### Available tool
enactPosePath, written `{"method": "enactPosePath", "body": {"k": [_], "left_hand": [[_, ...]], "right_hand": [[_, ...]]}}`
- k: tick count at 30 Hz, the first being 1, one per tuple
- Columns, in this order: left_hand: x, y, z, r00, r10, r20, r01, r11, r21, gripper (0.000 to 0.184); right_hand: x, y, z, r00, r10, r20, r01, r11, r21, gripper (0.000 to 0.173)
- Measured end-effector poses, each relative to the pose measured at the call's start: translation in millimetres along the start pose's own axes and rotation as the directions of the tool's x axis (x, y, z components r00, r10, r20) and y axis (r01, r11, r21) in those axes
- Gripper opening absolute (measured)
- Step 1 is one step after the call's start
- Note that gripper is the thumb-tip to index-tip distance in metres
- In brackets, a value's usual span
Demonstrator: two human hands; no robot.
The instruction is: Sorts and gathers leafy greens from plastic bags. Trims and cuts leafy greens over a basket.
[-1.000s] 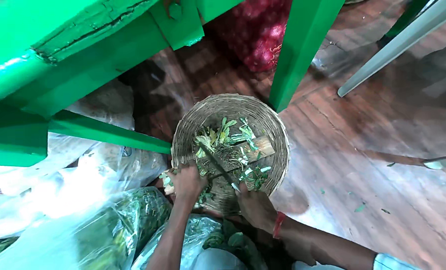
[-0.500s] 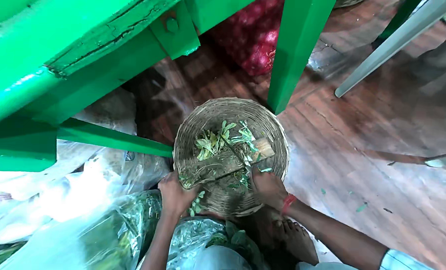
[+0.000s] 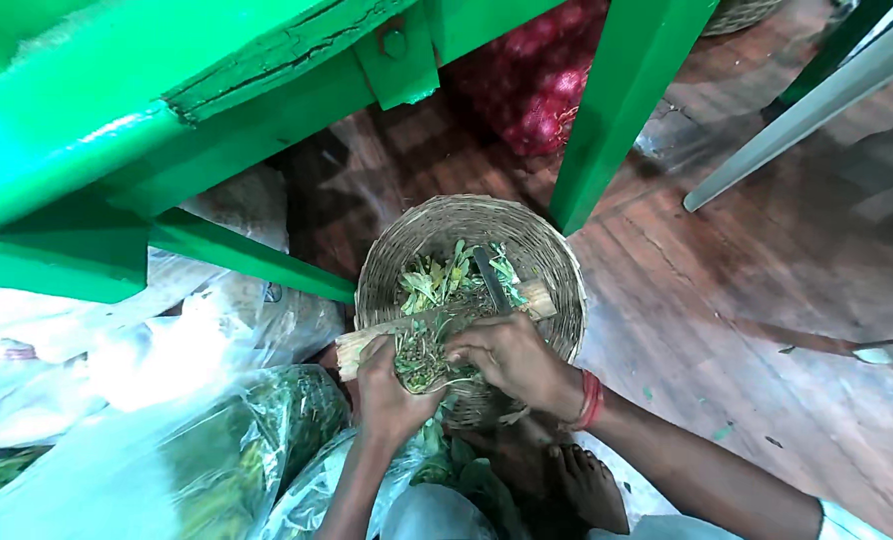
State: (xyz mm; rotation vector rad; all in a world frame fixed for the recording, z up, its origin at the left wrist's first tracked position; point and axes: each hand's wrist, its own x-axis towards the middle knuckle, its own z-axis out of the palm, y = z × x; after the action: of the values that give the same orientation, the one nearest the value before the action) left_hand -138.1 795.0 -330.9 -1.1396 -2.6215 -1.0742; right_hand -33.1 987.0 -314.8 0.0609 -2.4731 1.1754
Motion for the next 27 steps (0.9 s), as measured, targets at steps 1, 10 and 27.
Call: {"method": "enactPosePath", "body": {"k": [1,10,27], "left_hand": [[0,3,2,0.999,0.036,-0.001,-0.036,0.998,0.056,0.065],[-19,0,18,0.999,0.019,0.035,-0.026,0.977,0.211,0.06],[-16,56,7,0.939,-0.333,0.086,0.312,0.931,0.191,0.073]], "right_hand": [[-2,-2,-1,0.999,-0.047,0.021,0.049,0.995,-0.084,0.014],[2,-17,-55,0.951,0.286,-0.116,-0.27,0.953,0.136,0.02],[-22,-47,-4,0.979,-0.142,0.147,0.192,0.885,-0.425,0.013]]}}
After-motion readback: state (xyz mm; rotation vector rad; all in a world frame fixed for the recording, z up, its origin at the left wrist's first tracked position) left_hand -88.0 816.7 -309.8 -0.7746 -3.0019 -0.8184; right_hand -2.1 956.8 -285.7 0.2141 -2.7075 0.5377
